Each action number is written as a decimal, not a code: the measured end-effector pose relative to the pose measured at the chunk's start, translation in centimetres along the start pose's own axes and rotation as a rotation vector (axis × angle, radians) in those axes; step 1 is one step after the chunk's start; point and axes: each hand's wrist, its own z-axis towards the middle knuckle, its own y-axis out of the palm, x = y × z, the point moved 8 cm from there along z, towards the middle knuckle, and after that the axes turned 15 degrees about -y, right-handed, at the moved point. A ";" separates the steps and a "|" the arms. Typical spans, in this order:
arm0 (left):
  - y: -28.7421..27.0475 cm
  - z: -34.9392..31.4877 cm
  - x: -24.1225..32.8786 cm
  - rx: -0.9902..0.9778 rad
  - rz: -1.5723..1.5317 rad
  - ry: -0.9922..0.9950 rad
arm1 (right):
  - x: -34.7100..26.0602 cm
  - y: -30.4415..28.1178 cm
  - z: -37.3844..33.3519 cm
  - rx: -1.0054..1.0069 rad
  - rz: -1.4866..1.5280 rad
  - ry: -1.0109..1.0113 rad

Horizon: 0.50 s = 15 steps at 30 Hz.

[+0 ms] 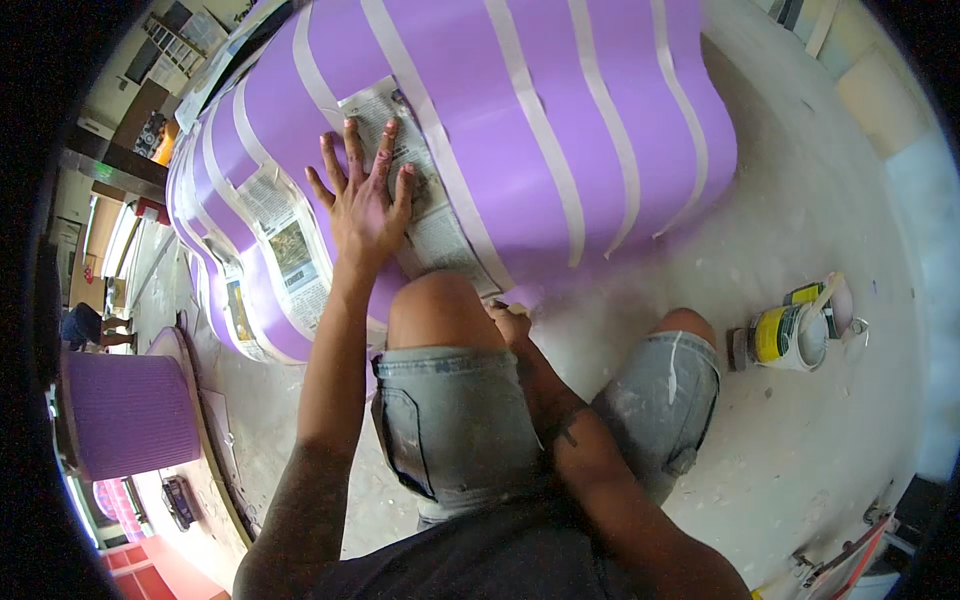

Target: The recorder is applying masking tape and newspaper to a piece of purple furniture to prepare it for painting.

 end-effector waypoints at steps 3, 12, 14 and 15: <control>-0.7 0.1 1.6 0.025 -0.018 0.020 | -0.7 0.1 1.1 0.164 0.239 0.085; -1.1 0.0 2.4 -0.010 -0.024 0.022 | 0.3 0.2 2.3 0.048 -0.074 0.123; -1.1 0.4 3.6 0.004 -0.030 0.040 | -1.6 -0.3 3.3 0.058 0.187 0.047; -0.8 0.5 4.5 0.001 -0.028 0.049 | -2.4 -0.9 3.6 0.073 0.325 0.009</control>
